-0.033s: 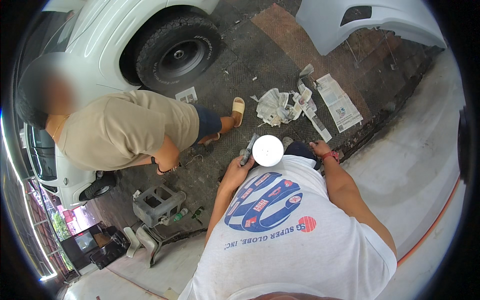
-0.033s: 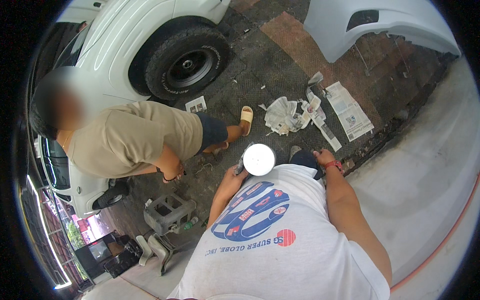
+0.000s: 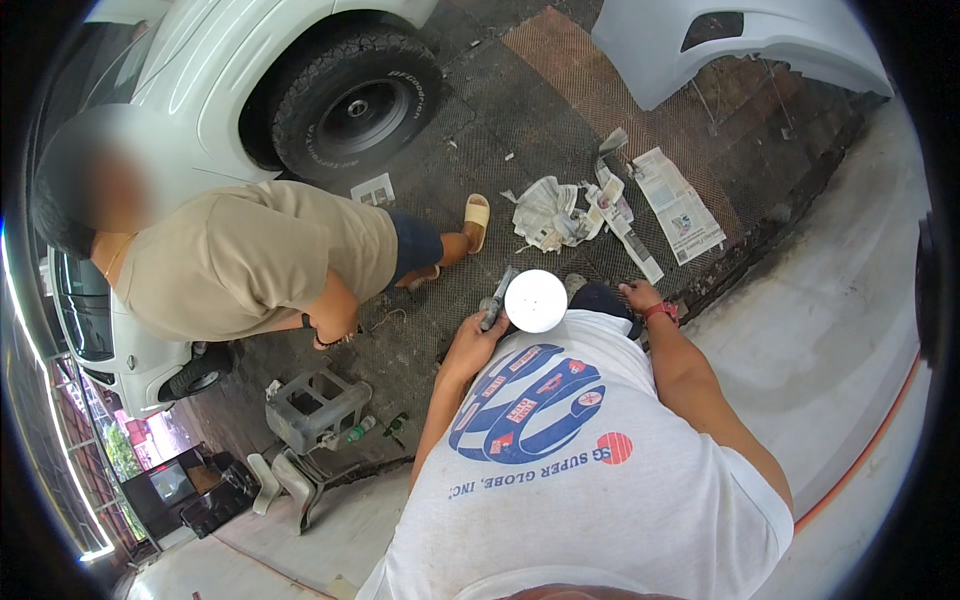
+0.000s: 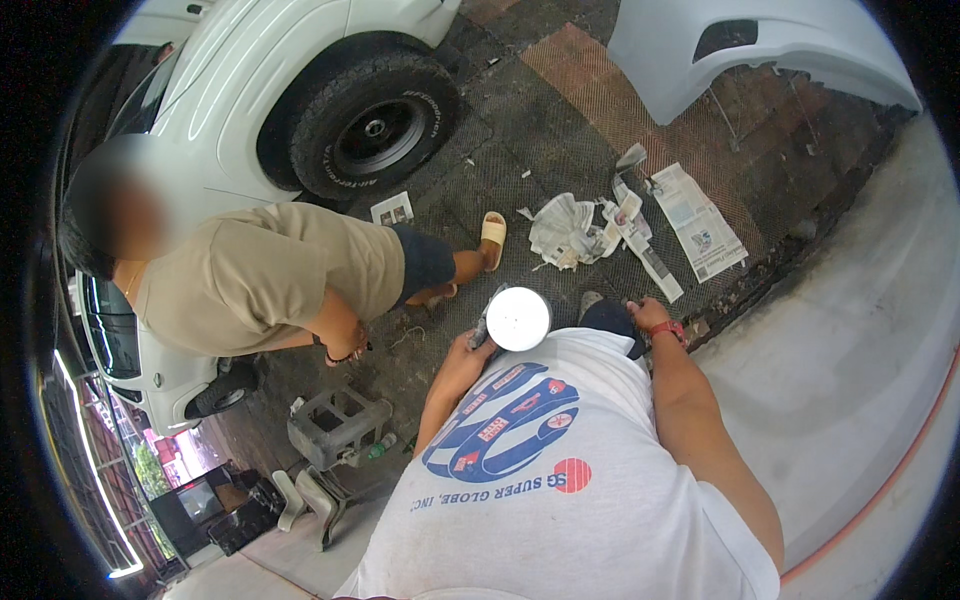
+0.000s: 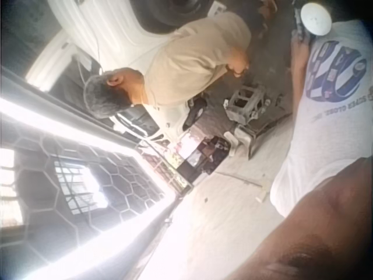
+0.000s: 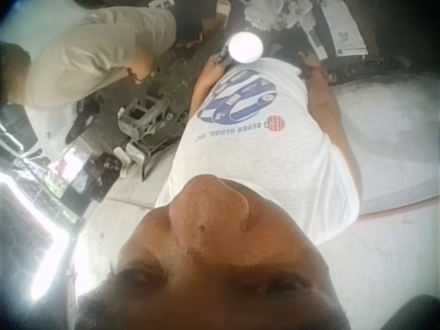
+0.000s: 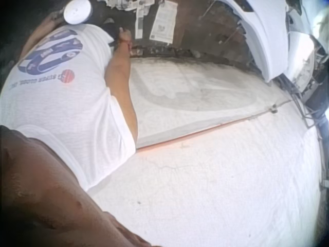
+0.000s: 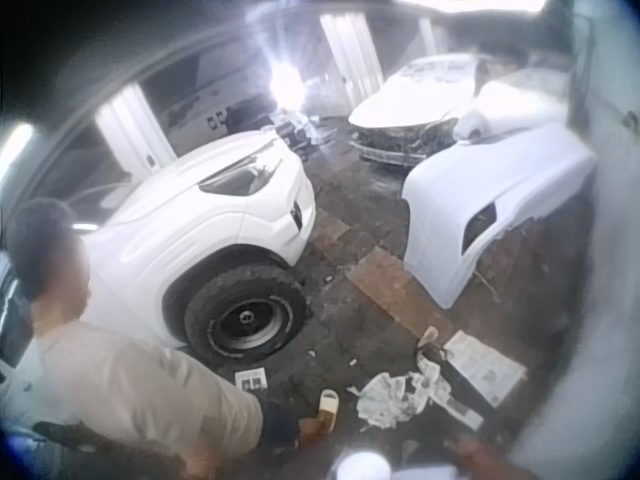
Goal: The person uses a spray gun to apply paint to a car bumper that is masked with newspaper. They adjust the masking tape, then spray multiple sections of the bumper with steady hand movements. The person briefly walks to another vehicle and interacts with two other people before the clip ends.
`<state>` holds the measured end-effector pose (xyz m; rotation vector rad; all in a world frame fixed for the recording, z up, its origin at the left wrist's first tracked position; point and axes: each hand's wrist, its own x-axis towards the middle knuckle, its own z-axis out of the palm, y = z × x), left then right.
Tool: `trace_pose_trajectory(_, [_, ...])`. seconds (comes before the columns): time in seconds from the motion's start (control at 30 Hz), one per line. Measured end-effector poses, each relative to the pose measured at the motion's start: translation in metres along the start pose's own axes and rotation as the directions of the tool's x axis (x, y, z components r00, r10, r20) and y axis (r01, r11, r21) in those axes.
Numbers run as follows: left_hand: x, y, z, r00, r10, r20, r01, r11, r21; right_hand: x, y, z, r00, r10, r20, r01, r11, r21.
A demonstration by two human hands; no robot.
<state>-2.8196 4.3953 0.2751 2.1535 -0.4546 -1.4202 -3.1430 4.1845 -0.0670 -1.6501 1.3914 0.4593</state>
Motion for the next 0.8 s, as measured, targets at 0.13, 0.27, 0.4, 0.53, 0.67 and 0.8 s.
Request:
trace_pose_trajectory(0.13, [0.008,-0.011,0.001,1.0,0.011,-0.021,-0.011,1.0,0.014,0.004,0.001,0.0,0.999,-0.041,-0.018,0.041,0.999,0.003])
trace_pose_trajectory(0.27, [0.025,-0.018,0.0,0.996,0.015,-0.083,-0.012,0.999,0.037,0.014,-0.007,-0.005,0.998,-0.046,-0.035,0.045,0.999,-0.006])
trace_pose_trajectory(0.4, [0.02,-0.013,-0.002,0.999,0.025,-0.027,-0.025,1.0,-0.016,0.012,-0.01,-0.01,1.0,-0.021,-0.017,0.021,1.0,-0.01])
trace_pose_trajectory(0.53, [0.015,-0.008,-0.003,0.997,0.066,-0.043,-0.066,0.998,0.003,0.016,-0.011,-0.009,0.998,-0.055,-0.015,0.055,0.998,-0.009])
trace_pose_trajectory(0.67, [0.016,-0.01,-0.006,0.995,0.097,0.002,-0.097,0.995,-0.012,0.022,-0.003,-0.003,0.996,-0.075,-0.045,0.076,0.997,0.016])
trace_pose_trajectory(0.8, [0.019,-0.017,-0.007,0.998,0.055,0.043,-0.053,0.997,-0.051,0.03,0.004,-0.001,0.999,-0.027,-0.024,0.027,1.0,0.01])
